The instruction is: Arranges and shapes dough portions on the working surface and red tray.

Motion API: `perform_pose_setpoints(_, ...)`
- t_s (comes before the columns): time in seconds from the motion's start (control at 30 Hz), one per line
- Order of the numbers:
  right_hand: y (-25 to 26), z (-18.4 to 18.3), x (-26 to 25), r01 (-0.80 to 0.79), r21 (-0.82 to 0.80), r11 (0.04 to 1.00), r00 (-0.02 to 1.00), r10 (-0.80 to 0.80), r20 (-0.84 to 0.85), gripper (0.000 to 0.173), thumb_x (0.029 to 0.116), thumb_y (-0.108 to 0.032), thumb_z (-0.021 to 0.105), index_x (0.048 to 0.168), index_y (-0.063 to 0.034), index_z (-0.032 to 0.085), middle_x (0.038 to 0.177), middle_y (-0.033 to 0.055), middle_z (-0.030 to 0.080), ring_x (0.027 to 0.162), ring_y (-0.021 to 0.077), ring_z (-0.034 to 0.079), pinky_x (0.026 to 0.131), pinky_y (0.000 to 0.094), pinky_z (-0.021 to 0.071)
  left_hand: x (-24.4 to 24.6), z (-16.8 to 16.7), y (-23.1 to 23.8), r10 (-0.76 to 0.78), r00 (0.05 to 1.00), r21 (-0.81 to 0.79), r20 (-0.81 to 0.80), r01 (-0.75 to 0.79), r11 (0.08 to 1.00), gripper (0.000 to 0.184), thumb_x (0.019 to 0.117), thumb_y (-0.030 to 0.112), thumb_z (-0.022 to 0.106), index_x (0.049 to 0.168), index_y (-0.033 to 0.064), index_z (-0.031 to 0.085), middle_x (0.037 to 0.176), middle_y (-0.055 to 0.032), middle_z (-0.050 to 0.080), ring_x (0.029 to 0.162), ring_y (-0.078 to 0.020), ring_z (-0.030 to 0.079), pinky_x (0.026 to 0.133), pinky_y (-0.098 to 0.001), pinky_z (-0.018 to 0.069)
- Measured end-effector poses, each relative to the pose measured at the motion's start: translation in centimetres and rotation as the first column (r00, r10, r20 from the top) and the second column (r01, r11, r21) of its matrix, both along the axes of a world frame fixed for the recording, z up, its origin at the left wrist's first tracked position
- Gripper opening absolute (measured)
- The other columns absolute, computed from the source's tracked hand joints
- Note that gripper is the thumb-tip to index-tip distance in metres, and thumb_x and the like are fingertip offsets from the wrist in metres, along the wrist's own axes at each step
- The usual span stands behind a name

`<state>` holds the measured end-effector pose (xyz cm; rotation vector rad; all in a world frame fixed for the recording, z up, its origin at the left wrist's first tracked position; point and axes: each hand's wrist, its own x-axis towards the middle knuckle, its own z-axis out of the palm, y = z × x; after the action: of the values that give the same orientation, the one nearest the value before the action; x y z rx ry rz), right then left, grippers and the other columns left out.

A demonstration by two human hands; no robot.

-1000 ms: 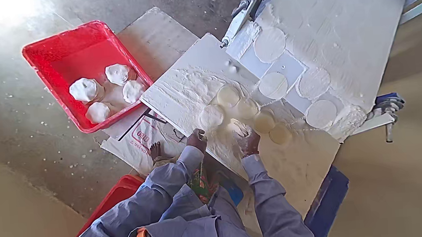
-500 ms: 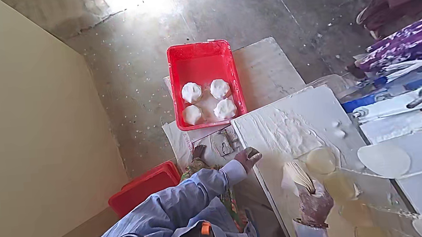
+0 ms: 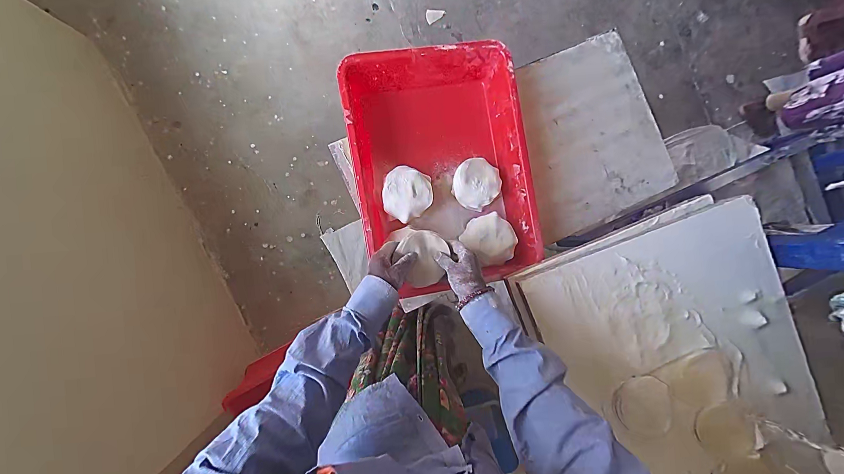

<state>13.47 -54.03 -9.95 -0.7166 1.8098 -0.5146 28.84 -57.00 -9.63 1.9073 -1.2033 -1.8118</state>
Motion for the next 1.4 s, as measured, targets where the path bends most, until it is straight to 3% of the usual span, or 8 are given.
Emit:
perform_pose_setpoints(0.1, -1.6, -2.6, 2.1, -0.114, -0.029, 0.993, 0.988, 0.110, -0.108, 0.037, 0.0998, -0.010, 0.066, 0.134, 0.0021, 0.062, 0.129, 0.0249, 0.066, 0.124, 0.0362, 0.061, 0.109, 0.0512, 0.0454, 0.2, -0.3, -2.0, -0.185, 0.920, 0.011, 0.345, 0.193, 0.981, 0.049, 0.0965, 0.011, 0.070, 0.139, -0.0050, 0.053, 0.130, -0.0328, 0.061, 0.124, -0.0481, 0.059, 0.108, -0.0630, 0.0429)
perform_pose_setpoints(0.23, -1.7, -0.6, 3.0, -0.165, -0.023, 0.986, 0.970, 0.159, -0.183, 0.042, 0.0977, -0.009, 0.066, 0.137, 0.0012, 0.058, 0.131, 0.0242, 0.065, 0.125, 0.0373, 0.062, 0.108, 0.0527, 0.0479, -2.2, 0.4, -1.9, -0.408, 0.666, 0.125, 0.625, 0.430, 0.894, 0.084, 0.0945, 0.009, 0.070, 0.160, 0.0004, 0.018, 0.147, -0.0400, 0.042, 0.124, -0.0569, 0.056, 0.100, -0.0676, 0.0471)
perform_pose_setpoints(0.4, 7.0, 4.8, -2.1, -0.054, -0.332, 0.942, 0.946, -0.059, -0.320, 0.040, 0.0943, -0.008, 0.072, 0.133, 0.0002, 0.063, 0.121, 0.0186, 0.068, 0.111, 0.0299, 0.067, 0.097, 0.0434, 0.0560, -3.9, 1.7, 1.4, -0.412, 0.461, 0.039, 0.786, 0.629, 0.776, 0.073, 0.0966, 0.018, 0.067, 0.154, -0.0053, 0.028, 0.152, -0.0440, 0.030, 0.120, -0.0614, 0.055, 0.093, -0.0702, 0.0491)
perform_pose_setpoints(0.5, 18.9, 7.4, -8.0, 0.174, -0.443, 0.879, 0.788, -0.394, -0.474, 0.029, 0.0909, -0.004, 0.071, 0.118, 0.0052, 0.067, 0.108, 0.0197, 0.070, 0.100, 0.0292, 0.070, 0.089, 0.0423, 0.0592, -6.3, 3.9, 4.3, -0.502, 0.535, -0.057, 0.679, 0.721, 0.691, 0.057, 0.0977, 0.021, 0.068, 0.142, -0.0075, 0.047, 0.146, -0.0440, 0.039, 0.124, -0.0618, 0.052, 0.097, -0.0737, 0.0443)
perform_pose_setpoints(0.7, 35.9, 7.0, -22.8, 0.645, -0.047, 0.762, 0.579, -0.529, -0.620, 0.044, 0.1041, -0.024, 0.060, 0.136, 0.0069, 0.059, 0.134, 0.0281, 0.062, 0.127, 0.0392, 0.059, 0.110, 0.0513, 0.0453, -19.6, 5.8, 17.9, -0.811, 0.562, -0.107, 0.166, 0.827, 0.551, 0.037, 0.1043, 0.017, 0.058, 0.137, -0.0021, 0.057, 0.119, -0.0254, 0.068, 0.107, -0.0404, 0.067, 0.097, -0.0583, 0.0512)
perform_pose_setpoints(0.9, 32.6, 7.1, -24.7, 0.434, 0.138, 0.890, 0.747, -0.270, -0.608, 0.059, 0.0923, -0.043, 0.076, 0.128, 0.0016, 0.064, 0.126, 0.0248, 0.066, 0.120, 0.0408, 0.063, 0.100, 0.0582, 0.0494, -29.7, 7.4, 26.8, -0.806, 0.551, -0.015, 0.217, 0.827, 0.561, 0.044, 0.1019, 0.003, 0.055, 0.146, -0.0021, 0.050, 0.146, -0.0299, 0.051, 0.137, -0.0428, 0.050, 0.115, -0.0547, 0.0404)
perform_pose_setpoints(1.2, 30.7, 8.5, -25.5, 0.287, 0.084, 0.954, 0.853, -0.215, -0.476, 0.053, 0.0822, -0.031, 0.087, 0.121, -0.0001, 0.069, 0.120, 0.0248, 0.069, 0.118, 0.0406, 0.064, 0.101, 0.0608, 0.0478, -27.3, 6.4, 27.0, -0.534, 0.805, -0.014, 0.258, 0.556, 0.831, 0.057, 0.0952, -0.002, 0.060, 0.150, 0.0038, 0.045, 0.147, -0.0257, 0.051, 0.137, -0.0393, 0.051, 0.113, -0.0531, 0.0424)
perform_pose_setpoints(1.4, 33.8, 10.0, -22.8, 0.237, -0.453, 0.859, 0.706, -0.473, -0.527, 0.061, 0.0799, -0.017, 0.084, 0.129, 0.0090, 0.061, 0.115, 0.0296, 0.070, 0.108, 0.0405, 0.069, 0.098, 0.0554, 0.0508, -26.3, 5.4, 26.5, 0.030, 0.914, 0.097, -0.404, 0.011, 0.995, 0.045, 0.1144, 0.021, 0.030, 0.148, -0.0060, 0.043, 0.141, -0.0277, 0.054, 0.122, -0.0338, 0.058, 0.103, -0.0442, 0.0461)
